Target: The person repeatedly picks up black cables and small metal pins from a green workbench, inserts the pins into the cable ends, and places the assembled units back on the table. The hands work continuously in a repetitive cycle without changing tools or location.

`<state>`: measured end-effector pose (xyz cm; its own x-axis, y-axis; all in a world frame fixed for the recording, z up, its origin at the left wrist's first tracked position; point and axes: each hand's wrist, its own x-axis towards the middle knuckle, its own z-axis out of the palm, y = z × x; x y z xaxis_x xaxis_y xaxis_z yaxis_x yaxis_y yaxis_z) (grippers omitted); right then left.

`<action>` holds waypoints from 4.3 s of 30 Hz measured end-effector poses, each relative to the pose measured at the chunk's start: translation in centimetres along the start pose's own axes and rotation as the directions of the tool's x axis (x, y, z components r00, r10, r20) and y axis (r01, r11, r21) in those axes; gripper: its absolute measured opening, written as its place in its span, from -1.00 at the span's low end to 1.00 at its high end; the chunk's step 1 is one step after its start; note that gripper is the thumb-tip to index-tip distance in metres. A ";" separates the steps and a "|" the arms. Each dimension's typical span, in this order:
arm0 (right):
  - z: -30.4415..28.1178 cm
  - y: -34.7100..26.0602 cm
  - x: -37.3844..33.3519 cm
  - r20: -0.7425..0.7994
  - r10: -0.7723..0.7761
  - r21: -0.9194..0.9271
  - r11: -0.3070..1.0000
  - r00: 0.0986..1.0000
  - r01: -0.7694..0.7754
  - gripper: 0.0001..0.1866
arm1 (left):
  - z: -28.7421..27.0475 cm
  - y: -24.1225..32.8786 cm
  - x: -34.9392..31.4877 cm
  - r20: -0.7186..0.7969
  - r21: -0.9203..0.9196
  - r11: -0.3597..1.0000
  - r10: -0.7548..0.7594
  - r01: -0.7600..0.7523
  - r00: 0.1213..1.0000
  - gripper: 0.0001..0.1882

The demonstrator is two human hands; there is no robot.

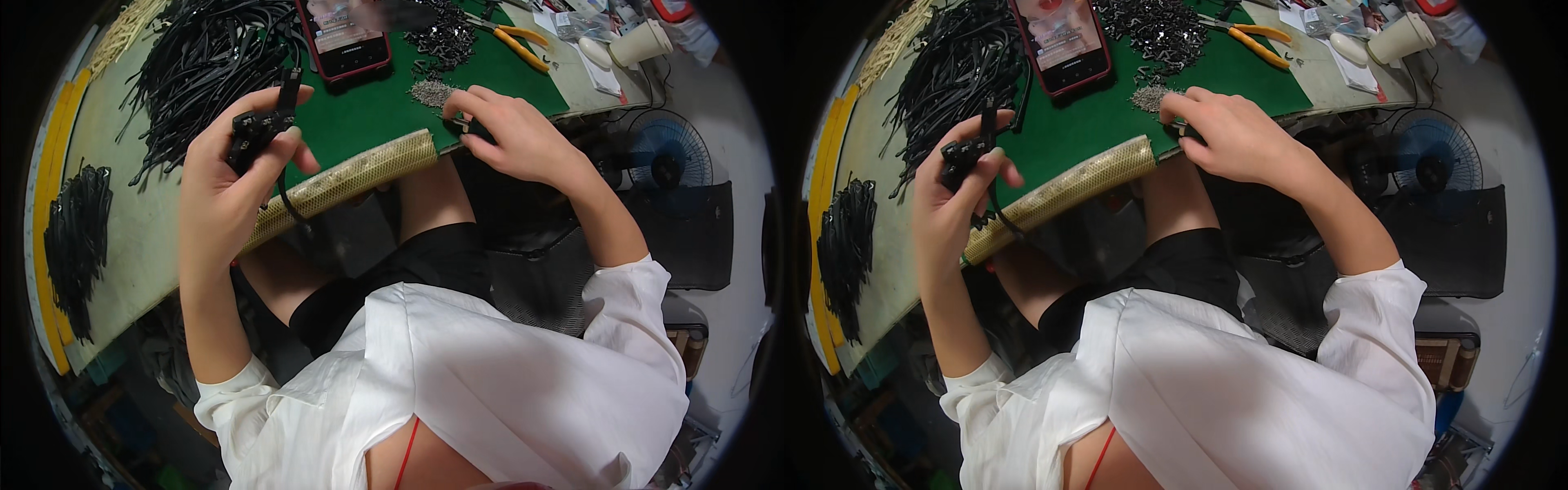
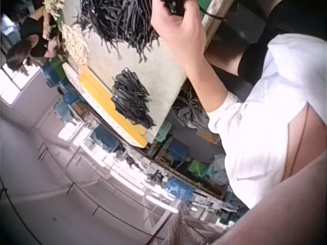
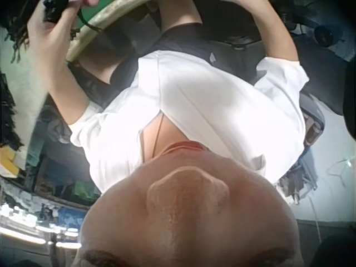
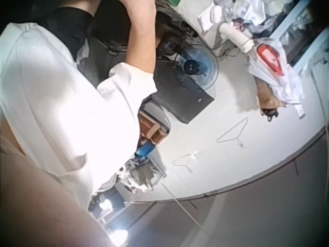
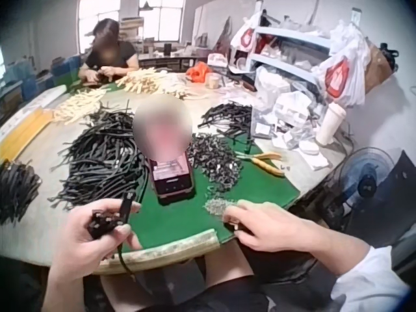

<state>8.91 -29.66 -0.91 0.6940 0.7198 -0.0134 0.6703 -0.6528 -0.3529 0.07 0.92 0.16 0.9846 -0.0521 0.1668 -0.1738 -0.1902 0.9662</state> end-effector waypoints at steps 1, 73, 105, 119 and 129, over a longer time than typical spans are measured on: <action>0.0 0.0 0.1 -0.004 0.002 0.004 1.000 1.000 -0.002 -0.72 | 0.1 -0.1 0.1 -0.012 0.029 1.000 0.010 -0.009 1.000 -0.61; 4.5 -5.8 -1.0 -0.349 0.242 0.474 0.879 0.905 -0.052 -0.52 | -5.1 -2.2 13.8 0.307 0.868 0.109 0.647 -0.484 0.698 -0.68; 1.3 -2.1 -1.3 -0.220 0.460 0.544 0.790 0.860 -0.283 -0.56 | -3.0 -4.8 11.3 0.710 0.624 0.268 0.198 -0.734 0.676 -0.68; 0.6 -0.3 -0.7 -0.074 0.118 -0.005 0.993 0.990 -0.118 -0.73 | -3.0 -3.9 9.9 0.588 0.548 0.124 0.646 -0.827 0.487 -0.67; 0.3 -0.4 -0.4 -0.030 0.143 -0.045 0.989 0.989 -0.144 -0.75 | 0.5 1.1 5.3 0.172 0.515 0.673 0.525 -0.531 0.833 -0.73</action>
<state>8.31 -29.63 -1.06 0.7903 0.6116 -0.0360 0.5741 -0.7598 -0.3052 5.08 -0.04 2.05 0.7260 -0.3121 0.6128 -0.6492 -0.6051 0.4609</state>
